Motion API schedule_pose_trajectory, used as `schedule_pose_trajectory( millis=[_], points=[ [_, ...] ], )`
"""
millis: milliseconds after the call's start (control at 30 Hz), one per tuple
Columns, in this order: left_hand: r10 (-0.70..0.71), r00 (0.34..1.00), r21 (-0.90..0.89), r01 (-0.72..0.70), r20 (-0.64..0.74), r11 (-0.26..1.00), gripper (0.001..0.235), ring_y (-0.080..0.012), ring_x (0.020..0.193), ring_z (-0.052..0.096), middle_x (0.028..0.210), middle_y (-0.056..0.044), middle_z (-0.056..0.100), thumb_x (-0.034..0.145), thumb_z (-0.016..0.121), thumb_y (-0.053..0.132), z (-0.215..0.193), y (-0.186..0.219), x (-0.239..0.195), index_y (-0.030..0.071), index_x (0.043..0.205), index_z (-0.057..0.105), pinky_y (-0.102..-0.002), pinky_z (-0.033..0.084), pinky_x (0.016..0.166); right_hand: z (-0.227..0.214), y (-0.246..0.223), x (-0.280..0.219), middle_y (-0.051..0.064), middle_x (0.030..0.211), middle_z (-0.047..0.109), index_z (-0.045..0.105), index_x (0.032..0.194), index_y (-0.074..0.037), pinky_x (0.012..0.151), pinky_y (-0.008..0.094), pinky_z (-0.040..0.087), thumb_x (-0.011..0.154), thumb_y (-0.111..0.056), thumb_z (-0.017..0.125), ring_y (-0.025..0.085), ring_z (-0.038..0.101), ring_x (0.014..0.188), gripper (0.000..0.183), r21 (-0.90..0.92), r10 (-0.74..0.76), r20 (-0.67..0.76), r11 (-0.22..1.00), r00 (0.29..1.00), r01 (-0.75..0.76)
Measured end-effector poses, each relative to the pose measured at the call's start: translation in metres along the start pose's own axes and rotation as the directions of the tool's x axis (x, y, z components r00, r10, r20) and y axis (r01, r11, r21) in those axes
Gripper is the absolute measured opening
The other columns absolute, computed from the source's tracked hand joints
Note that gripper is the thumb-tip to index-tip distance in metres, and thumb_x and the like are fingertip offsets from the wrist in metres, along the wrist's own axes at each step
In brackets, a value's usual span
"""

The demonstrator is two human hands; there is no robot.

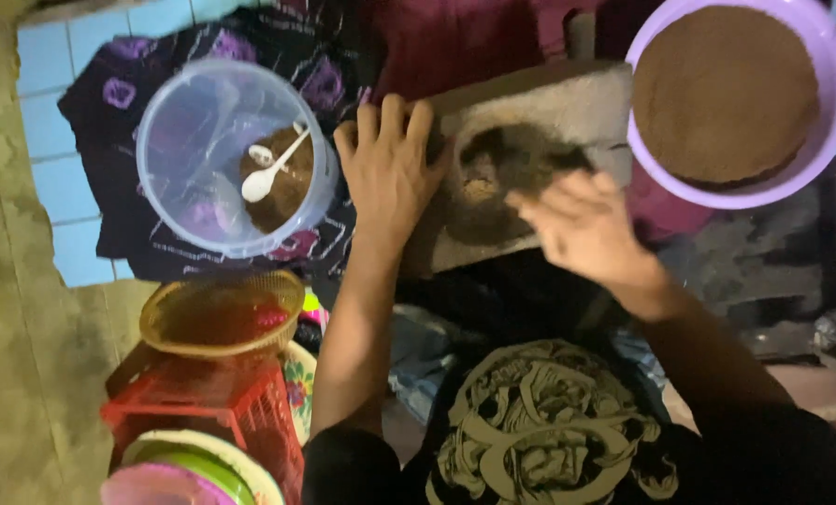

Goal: The person scoops a brown powder from a plastic container and places it onto a stone grinding slab. They use a spoon to press and rub the powder against the stone surface, then transfer the ground material into a purple bowl. This process is repeated multiple times.

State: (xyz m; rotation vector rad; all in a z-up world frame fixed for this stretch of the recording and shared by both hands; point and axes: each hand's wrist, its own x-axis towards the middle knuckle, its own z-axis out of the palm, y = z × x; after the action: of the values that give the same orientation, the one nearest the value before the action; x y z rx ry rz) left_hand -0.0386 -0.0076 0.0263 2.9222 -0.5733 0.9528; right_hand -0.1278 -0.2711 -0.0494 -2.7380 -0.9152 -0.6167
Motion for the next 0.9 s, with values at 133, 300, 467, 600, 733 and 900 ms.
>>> schedule_pose_trajectory(
  millis=[133, 300, 467, 600, 733, 900],
  points=[
    [0.008, 0.999, 0.005, -0.008, -0.040, 1.000, 0.039, -0.0242, 0.082, 0.049, 0.094, -0.002, 0.052, 0.086, 0.080, 0.048, 0.001, 0.001, -0.001, 0.019, 0.100, 0.058, -0.040, 0.039, 0.071, -0.025, 0.003, 0.034, -0.003, 0.109, 0.077, 0.083, 0.118, -0.016, 0.082, 0.037, 0.031, 0.101, -0.003, 0.068, 0.022, 0.057, 0.097, 0.026, -0.004, 0.028, -0.170, 1.000, 0.985, -0.029],
    [-0.002, 1.000, 0.010, 0.002, 0.009, 1.000, 0.056, -0.0258, 0.086, 0.052, 0.098, -0.003, 0.055, 0.083, 0.082, 0.069, 0.002, 0.001, -0.005, 0.020, 0.102, 0.061, -0.042, 0.040, 0.073, -0.021, 0.007, 0.018, -0.005, 0.112, 0.075, 0.073, 0.133, -0.022, 0.095, 0.034, 0.037, 0.083, -0.011, 0.086, 0.019, 0.059, 0.105, 0.053, 0.069, -0.095, -0.050, 0.993, 0.994, 0.098],
    [0.008, 1.000, 0.000, -0.008, 0.028, 1.000, 0.052, -0.0303, 0.091, 0.053, 0.102, -0.006, 0.056, 0.076, 0.086, 0.055, 0.003, -0.001, -0.003, 0.019, 0.106, 0.062, -0.045, 0.042, 0.076, -0.022, 0.007, 0.024, -0.010, 0.100, 0.075, 0.077, 0.128, -0.026, 0.086, 0.030, 0.036, 0.092, -0.015, 0.075, 0.014, 0.057, 0.099, 0.038, -0.177, -0.050, 0.031, 0.983, 0.998, 0.055],
    [0.038, 0.998, 0.005, -0.038, -0.049, 0.999, 0.048, -0.0311, 0.087, 0.051, 0.096, -0.008, 0.053, 0.081, 0.085, 0.052, 0.000, -0.002, 0.000, 0.017, 0.099, 0.058, -0.045, 0.040, 0.073, -0.024, 0.010, 0.025, 0.002, 0.084, 0.063, 0.075, 0.128, -0.013, 0.081, 0.034, 0.030, 0.100, -0.007, 0.073, 0.018, 0.048, 0.086, 0.029, -0.081, -0.011, -0.129, 0.997, 0.992, 0.001],
    [0.055, 0.997, 0.030, -0.054, -0.057, 0.998, 0.049, -0.0298, 0.086, 0.051, 0.100, -0.008, 0.054, 0.081, 0.089, 0.050, 0.001, -0.005, 0.001, 0.018, 0.102, 0.058, -0.043, 0.040, 0.071, -0.023, 0.007, 0.027, 0.002, 0.100, 0.076, 0.083, 0.122, -0.009, 0.092, 0.040, 0.035, 0.107, -0.014, 0.061, 0.019, 0.065, 0.099, 0.027, 0.002, 0.043, -0.036, 0.999, 0.998, -0.043],
    [0.024, 0.995, -0.013, -0.022, 0.094, 1.000, 0.046, -0.0331, 0.092, 0.053, 0.108, -0.010, 0.059, 0.088, 0.080, 0.058, 0.000, -0.005, 0.003, 0.019, 0.105, 0.062, -0.047, 0.040, 0.074, -0.032, -0.003, 0.030, 0.005, 0.094, 0.071, 0.080, 0.117, -0.006, 0.081, 0.037, 0.034, 0.102, -0.002, 0.069, 0.025, 0.055, 0.091, 0.019, 0.133, 0.100, -0.198, 0.988, 0.975, -0.074]
  ],
)
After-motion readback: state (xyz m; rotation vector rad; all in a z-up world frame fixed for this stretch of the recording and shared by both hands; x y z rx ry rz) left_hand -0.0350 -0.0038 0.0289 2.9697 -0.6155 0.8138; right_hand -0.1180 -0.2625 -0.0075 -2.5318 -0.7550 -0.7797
